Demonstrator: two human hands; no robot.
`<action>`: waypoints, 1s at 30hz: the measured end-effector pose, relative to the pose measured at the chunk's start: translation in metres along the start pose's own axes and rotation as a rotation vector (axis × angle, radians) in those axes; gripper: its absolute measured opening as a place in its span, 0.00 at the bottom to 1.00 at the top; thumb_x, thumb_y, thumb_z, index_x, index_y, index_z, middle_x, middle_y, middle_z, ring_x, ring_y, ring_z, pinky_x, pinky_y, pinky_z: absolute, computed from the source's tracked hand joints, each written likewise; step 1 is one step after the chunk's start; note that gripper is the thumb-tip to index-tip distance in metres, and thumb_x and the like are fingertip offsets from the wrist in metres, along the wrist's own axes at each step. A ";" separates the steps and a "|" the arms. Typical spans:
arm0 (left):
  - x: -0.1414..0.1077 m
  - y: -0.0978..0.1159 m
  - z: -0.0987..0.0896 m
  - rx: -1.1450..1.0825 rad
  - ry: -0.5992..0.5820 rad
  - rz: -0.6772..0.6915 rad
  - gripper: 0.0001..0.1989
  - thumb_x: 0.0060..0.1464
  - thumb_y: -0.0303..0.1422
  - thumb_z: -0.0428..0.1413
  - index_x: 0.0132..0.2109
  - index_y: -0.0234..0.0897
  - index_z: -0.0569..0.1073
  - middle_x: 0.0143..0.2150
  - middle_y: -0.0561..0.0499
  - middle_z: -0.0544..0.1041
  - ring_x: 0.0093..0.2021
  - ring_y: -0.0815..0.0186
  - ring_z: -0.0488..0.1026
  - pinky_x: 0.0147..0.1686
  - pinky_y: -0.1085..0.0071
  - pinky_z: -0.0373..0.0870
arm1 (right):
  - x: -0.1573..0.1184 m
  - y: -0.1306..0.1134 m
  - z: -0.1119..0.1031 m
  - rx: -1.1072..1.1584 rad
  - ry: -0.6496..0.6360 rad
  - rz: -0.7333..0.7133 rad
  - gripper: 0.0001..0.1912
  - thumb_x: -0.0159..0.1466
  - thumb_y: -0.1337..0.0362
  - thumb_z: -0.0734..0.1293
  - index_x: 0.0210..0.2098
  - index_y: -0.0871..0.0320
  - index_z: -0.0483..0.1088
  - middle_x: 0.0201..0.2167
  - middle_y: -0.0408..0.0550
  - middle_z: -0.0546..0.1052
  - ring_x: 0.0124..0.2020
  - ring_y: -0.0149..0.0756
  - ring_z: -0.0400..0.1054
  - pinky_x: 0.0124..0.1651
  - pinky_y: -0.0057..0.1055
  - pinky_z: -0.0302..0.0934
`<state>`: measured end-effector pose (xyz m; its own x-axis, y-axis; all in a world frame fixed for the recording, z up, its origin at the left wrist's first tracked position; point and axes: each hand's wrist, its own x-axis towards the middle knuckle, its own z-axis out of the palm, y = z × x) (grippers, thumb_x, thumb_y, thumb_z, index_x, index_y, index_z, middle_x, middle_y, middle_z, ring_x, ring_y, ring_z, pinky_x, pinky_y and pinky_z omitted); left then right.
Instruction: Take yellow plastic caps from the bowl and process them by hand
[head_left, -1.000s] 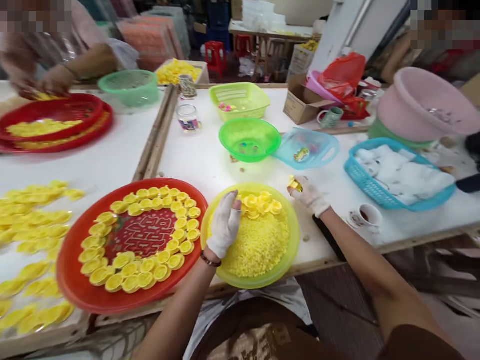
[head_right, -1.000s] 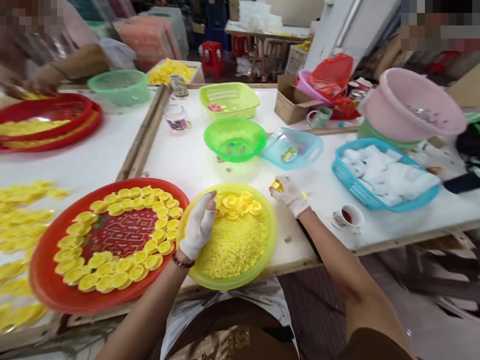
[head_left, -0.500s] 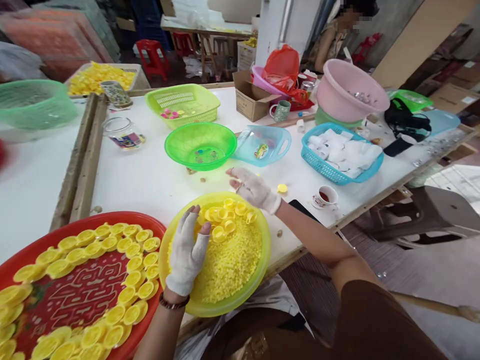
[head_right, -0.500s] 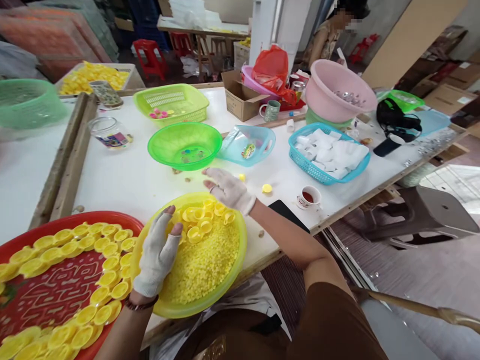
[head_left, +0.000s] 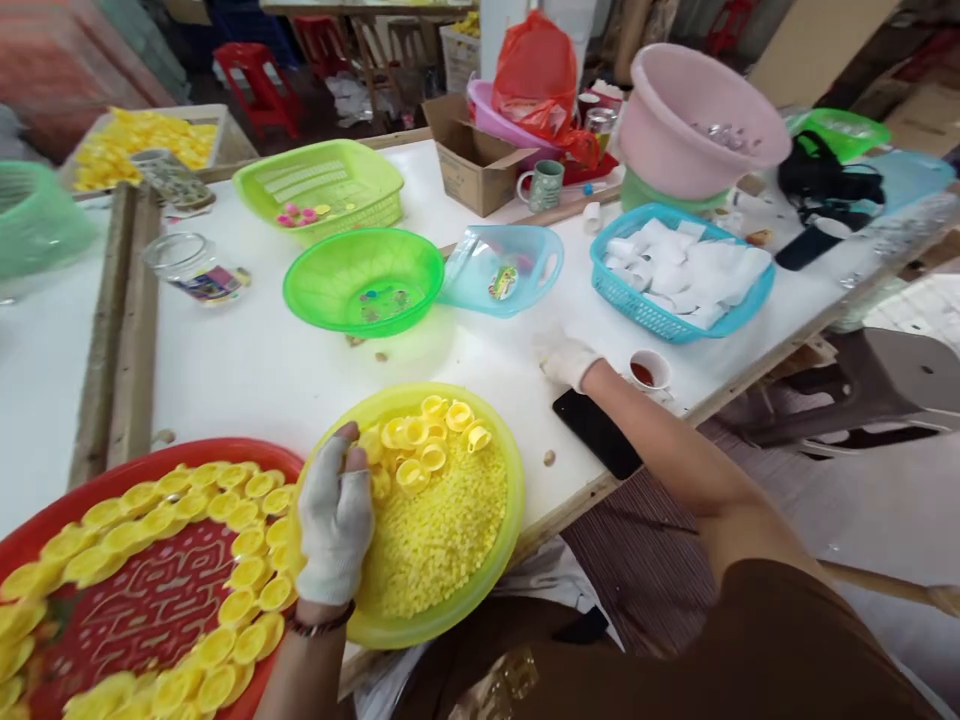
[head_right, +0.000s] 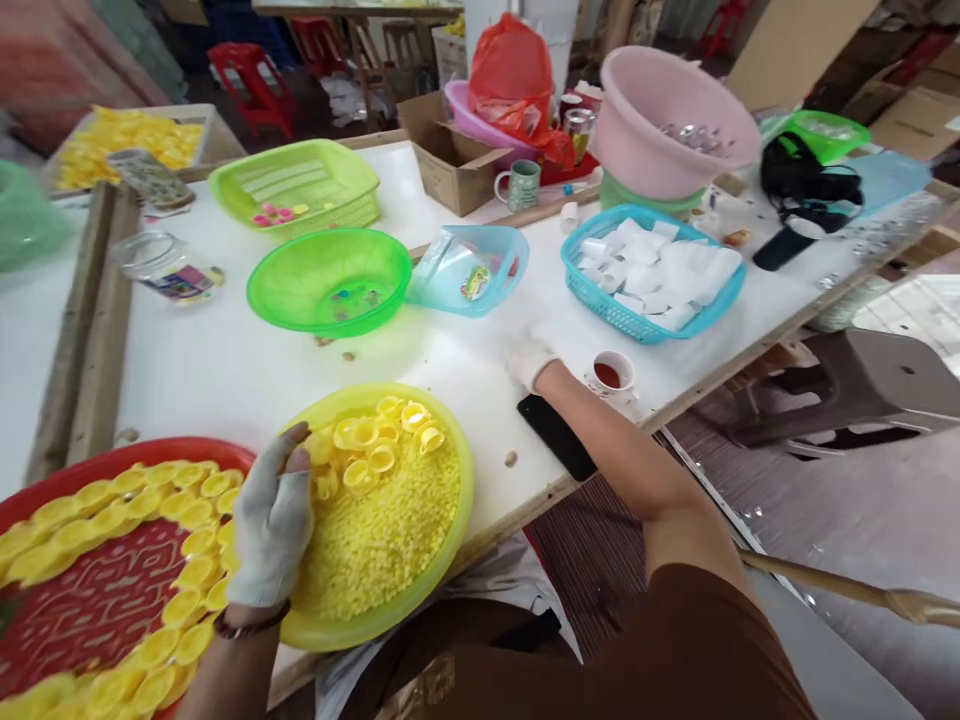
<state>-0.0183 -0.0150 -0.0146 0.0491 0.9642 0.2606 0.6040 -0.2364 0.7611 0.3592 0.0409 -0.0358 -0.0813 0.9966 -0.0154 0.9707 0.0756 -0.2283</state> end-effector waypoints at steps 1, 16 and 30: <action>0.000 0.002 -0.001 0.002 0.027 0.023 0.22 0.67 0.44 0.48 0.58 0.36 0.73 0.60 0.42 0.75 0.62 0.53 0.70 0.66 0.56 0.64 | -0.006 0.003 0.000 0.019 -0.013 0.032 0.12 0.66 0.64 0.68 0.48 0.62 0.73 0.45 0.56 0.76 0.41 0.40 0.73 0.47 0.42 0.69; -0.018 0.001 -0.032 0.365 -0.024 0.030 0.12 0.62 0.39 0.52 0.40 0.36 0.76 0.39 0.44 0.76 0.38 0.57 0.73 0.39 0.63 0.69 | -0.021 -0.172 -0.028 0.213 -0.011 -0.506 0.20 0.69 0.59 0.63 0.58 0.59 0.67 0.49 0.57 0.74 0.48 0.47 0.68 0.53 0.43 0.63; -0.050 0.006 -0.053 -0.372 -0.019 -0.295 0.15 0.55 0.43 0.61 0.38 0.36 0.72 0.32 0.52 0.76 0.26 0.67 0.75 0.28 0.72 0.72 | -0.113 -0.235 0.017 0.034 0.091 -0.637 0.19 0.72 0.51 0.59 0.47 0.59 0.72 0.43 0.57 0.74 0.44 0.49 0.65 0.44 0.44 0.61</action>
<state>-0.0595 -0.0707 0.0084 -0.0652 0.9978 -0.0068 0.2686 0.0242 0.9629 0.1368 -0.0900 0.0035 -0.6181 0.7560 0.2155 0.7309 0.6536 -0.1964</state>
